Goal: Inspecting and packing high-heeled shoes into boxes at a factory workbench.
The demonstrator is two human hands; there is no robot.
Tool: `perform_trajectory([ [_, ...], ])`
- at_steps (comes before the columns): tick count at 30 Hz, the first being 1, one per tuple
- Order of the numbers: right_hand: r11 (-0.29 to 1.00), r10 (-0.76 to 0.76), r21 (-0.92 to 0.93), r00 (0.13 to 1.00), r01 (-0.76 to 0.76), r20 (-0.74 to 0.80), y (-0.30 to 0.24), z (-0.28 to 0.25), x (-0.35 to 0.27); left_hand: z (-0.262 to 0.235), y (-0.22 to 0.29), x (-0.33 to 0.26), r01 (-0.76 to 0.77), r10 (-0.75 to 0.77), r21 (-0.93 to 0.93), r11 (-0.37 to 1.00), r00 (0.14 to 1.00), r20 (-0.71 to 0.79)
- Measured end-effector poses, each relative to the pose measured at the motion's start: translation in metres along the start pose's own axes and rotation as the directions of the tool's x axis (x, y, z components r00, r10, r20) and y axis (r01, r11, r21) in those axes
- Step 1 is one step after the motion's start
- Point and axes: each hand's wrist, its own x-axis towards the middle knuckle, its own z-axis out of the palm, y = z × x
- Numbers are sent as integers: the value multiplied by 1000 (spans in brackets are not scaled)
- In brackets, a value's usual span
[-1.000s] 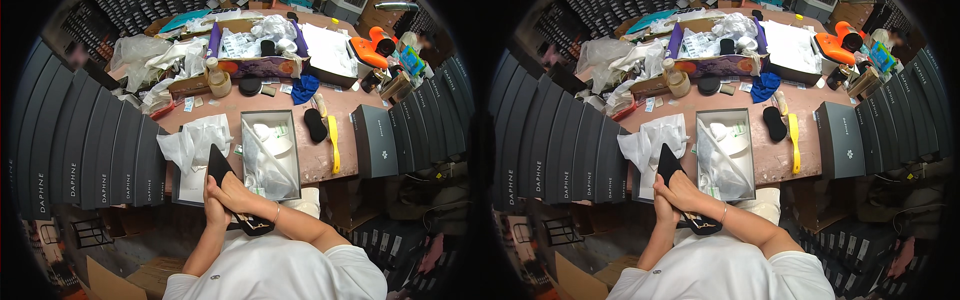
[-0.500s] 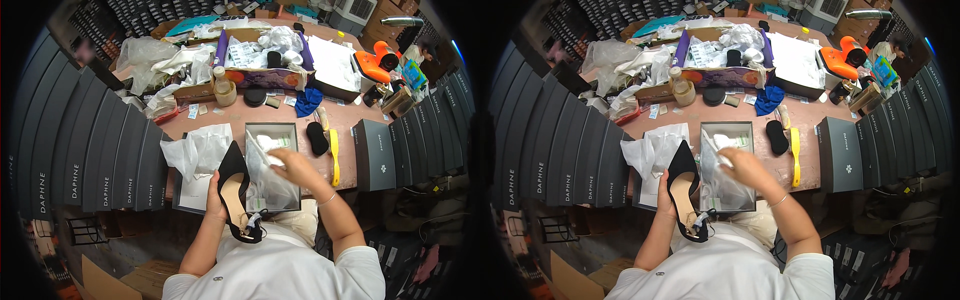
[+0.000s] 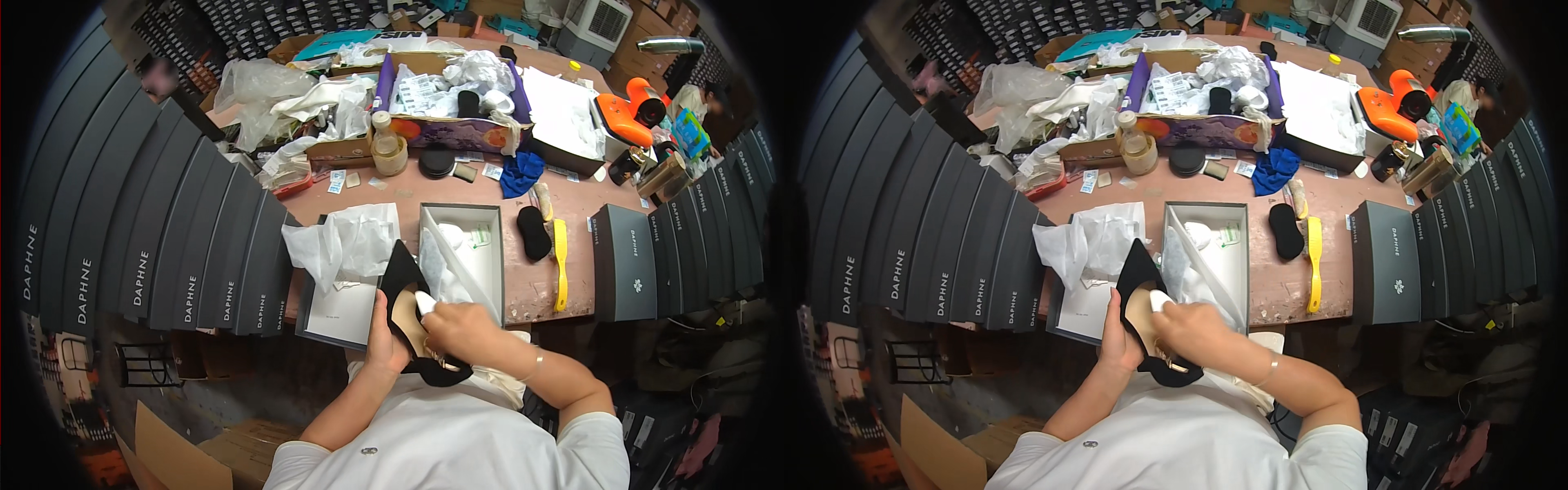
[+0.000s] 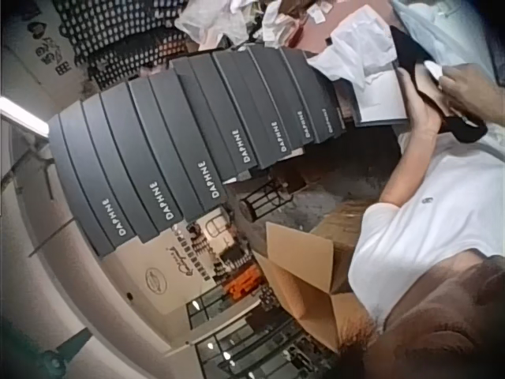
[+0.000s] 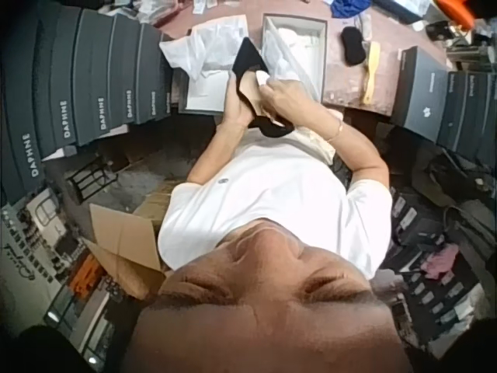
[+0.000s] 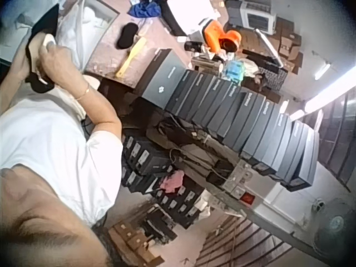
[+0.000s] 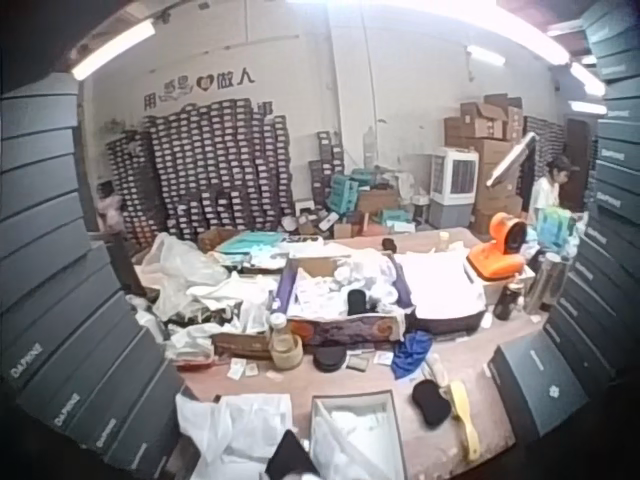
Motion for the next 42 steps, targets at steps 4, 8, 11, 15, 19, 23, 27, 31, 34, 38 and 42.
perform_trajectory([
  [4,992,90,101,986,-76,-138,7,44,24,13,-22,-15,-66,77,153,986,995,-67],
  [8,844,146,522,989,-122,-6,9,20,16,-27,-11,-9,-38,38,39,999,999,7],
  [11,845,498,323,846,-425,-191,104,21,23,-33,-8,-6,-52,61,152,987,997,-54],
  [15,873,484,-40,874,-486,-38,175,89,38,-19,-2,-1,18,9,156,988,985,-175],
  [19,836,536,-113,843,-537,-36,198,119,32,-35,3,12,53,-32,163,985,991,-127],
  [23,672,626,557,776,-488,-76,132,26,34,-27,13,8,30,-17,98,995,992,-122],
  [27,906,125,420,976,-41,-175,36,15,29,-13,5,12,-36,33,66,997,998,55],
  [31,994,105,42,963,-97,-250,36,52,41,-15,-18,11,-210,215,308,928,976,18],
  [34,980,197,18,957,-197,-211,17,54,44,-22,-9,9,-77,71,183,980,997,38],
  [38,820,385,524,898,-228,-211,22,39,42,-28,-10,-3,-63,42,312,948,996,74],
  [42,700,332,678,943,-226,-28,37,56,41,-24,-5,0,-3,-5,246,969,999,35],
])
